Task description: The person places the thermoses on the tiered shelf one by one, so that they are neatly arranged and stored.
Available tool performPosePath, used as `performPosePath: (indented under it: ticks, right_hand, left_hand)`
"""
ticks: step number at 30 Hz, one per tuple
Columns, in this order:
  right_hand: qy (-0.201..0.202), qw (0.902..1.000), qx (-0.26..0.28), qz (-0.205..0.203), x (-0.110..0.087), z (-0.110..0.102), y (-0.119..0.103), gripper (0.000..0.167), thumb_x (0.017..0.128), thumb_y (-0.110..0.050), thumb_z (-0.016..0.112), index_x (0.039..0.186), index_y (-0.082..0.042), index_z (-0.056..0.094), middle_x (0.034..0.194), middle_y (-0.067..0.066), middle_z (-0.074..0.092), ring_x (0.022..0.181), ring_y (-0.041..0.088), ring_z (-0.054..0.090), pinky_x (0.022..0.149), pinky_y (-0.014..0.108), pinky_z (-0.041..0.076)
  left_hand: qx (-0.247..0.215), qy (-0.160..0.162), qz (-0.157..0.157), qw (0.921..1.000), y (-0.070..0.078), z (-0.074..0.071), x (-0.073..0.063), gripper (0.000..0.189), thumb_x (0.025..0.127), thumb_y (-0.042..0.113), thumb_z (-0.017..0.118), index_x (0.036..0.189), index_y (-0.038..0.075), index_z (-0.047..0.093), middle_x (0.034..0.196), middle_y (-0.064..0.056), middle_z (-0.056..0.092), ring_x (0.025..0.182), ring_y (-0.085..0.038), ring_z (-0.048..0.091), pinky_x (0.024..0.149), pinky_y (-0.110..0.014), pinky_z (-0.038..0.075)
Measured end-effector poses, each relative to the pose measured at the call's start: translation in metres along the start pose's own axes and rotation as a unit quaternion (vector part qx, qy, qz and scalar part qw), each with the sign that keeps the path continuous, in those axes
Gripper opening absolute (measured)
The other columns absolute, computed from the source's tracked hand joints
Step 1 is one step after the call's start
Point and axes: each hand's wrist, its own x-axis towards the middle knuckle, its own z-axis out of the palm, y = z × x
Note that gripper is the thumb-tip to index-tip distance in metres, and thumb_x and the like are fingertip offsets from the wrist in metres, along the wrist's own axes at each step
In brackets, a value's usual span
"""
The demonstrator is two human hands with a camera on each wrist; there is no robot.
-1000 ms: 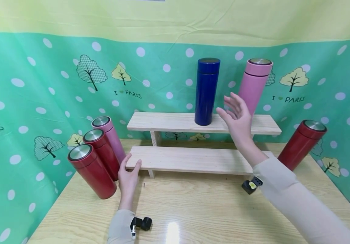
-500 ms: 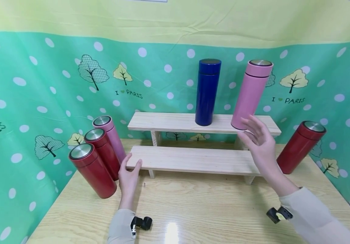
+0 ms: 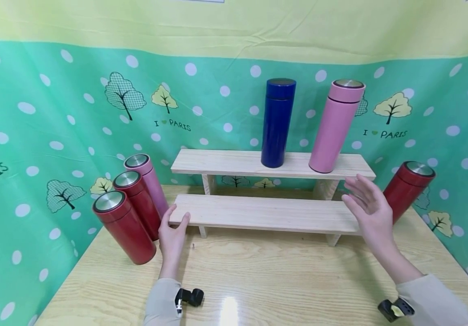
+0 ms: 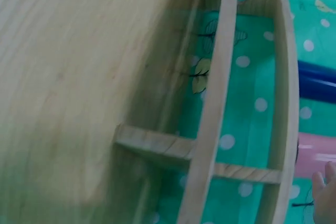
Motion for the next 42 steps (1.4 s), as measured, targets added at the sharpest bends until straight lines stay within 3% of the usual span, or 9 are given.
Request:
performPosePath:
  ticks: [7, 12, 14, 24, 32, 39, 42]
  right_hand:
    - [0.006, 1.0000, -0.001, 0.004, -0.008, -0.024, 0.010, 0.055, 0.091, 0.014, 0.060, 0.143, -0.002, 0.047, 0.130, 0.004, 0.063, 0.117, 0.011, 0.059, 0.093, 0.014, 0.045]
    - [0.006, 0.9984, -0.056, 0.011, -0.015, -0.046, 0.016, 0.057, 0.091, 0.012, 0.061, 0.144, -0.006, 0.047, 0.130, -0.002, 0.062, 0.117, 0.006, 0.057, 0.092, 0.010, 0.043]
    - [0.008, 0.9948, -0.100, 0.019, -0.018, -0.054, 0.018, 0.058, 0.092, 0.009, 0.062, 0.145, -0.009, 0.046, 0.131, -0.004, 0.061, 0.117, 0.003, 0.056, 0.091, 0.008, 0.042]
    - [0.011, 0.9731, -0.222, 0.062, -0.025, -0.092, 0.023, 0.060, 0.096, -0.004, 0.063, 0.150, -0.014, 0.040, 0.133, -0.016, 0.057, 0.113, -0.008, 0.053, 0.088, 0.003, 0.040]
    - [0.017, 0.9646, -0.241, 0.105, -0.024, -0.117, 0.031, 0.064, 0.097, -0.011, 0.064, 0.154, -0.018, 0.035, 0.128, -0.026, 0.053, 0.110, -0.014, 0.049, 0.085, 0.001, 0.038]
    - [0.031, 0.9692, -0.188, 0.157, -0.022, -0.135, 0.039, 0.069, 0.096, -0.011, 0.066, 0.154, -0.021, 0.032, 0.124, -0.026, 0.054, 0.107, -0.014, 0.049, 0.078, 0.000, 0.040]
    - [0.033, 0.9647, -0.197, 0.171, -0.020, -0.141, 0.043, 0.070, 0.096, -0.013, 0.066, 0.156, -0.021, 0.030, 0.124, -0.027, 0.053, 0.106, -0.015, 0.047, 0.076, 0.000, 0.040]
  left_hand:
    - [-0.005, -0.003, 0.000, 1.0000, 0.001, -0.002, 0.000, 0.061, 0.088, 0.047, 0.073, 0.141, 0.024, 0.054, 0.151, -0.006, 0.044, 0.141, -0.029, 0.035, 0.106, -0.060, 0.029]
    - [0.001, -0.004, -0.002, 1.0000, 0.000, -0.001, 0.000, 0.061, 0.088, 0.048, 0.073, 0.141, 0.025, 0.054, 0.151, -0.005, 0.045, 0.140, -0.029, 0.036, 0.106, -0.058, 0.030]
    - [0.003, -0.004, -0.001, 1.0000, -0.001, 0.000, 0.001, 0.060, 0.088, 0.048, 0.073, 0.141, 0.025, 0.054, 0.151, -0.005, 0.045, 0.140, -0.029, 0.036, 0.106, -0.058, 0.030]
    - [0.003, -0.004, -0.004, 1.0000, 0.001, 0.000, -0.001, 0.060, 0.088, 0.047, 0.072, 0.141, 0.025, 0.054, 0.151, -0.005, 0.045, 0.140, -0.029, 0.037, 0.105, -0.058, 0.031]
    - [0.001, 0.001, 0.000, 1.0000, 0.001, -0.001, -0.002, 0.059, 0.088, 0.045, 0.073, 0.140, 0.025, 0.055, 0.150, -0.005, 0.045, 0.140, -0.027, 0.036, 0.107, -0.057, 0.029]
    - [-0.003, -0.003, -0.002, 1.0000, 0.003, -0.001, -0.003, 0.059, 0.089, 0.045, 0.073, 0.141, 0.025, 0.054, 0.151, -0.005, 0.045, 0.140, -0.027, 0.036, 0.107, -0.057, 0.030]
    - [-0.001, -0.004, -0.003, 1.0000, 0.002, 0.000, -0.002, 0.060, 0.089, 0.046, 0.072, 0.141, 0.025, 0.054, 0.151, -0.005, 0.045, 0.140, -0.027, 0.036, 0.106, -0.057, 0.031]
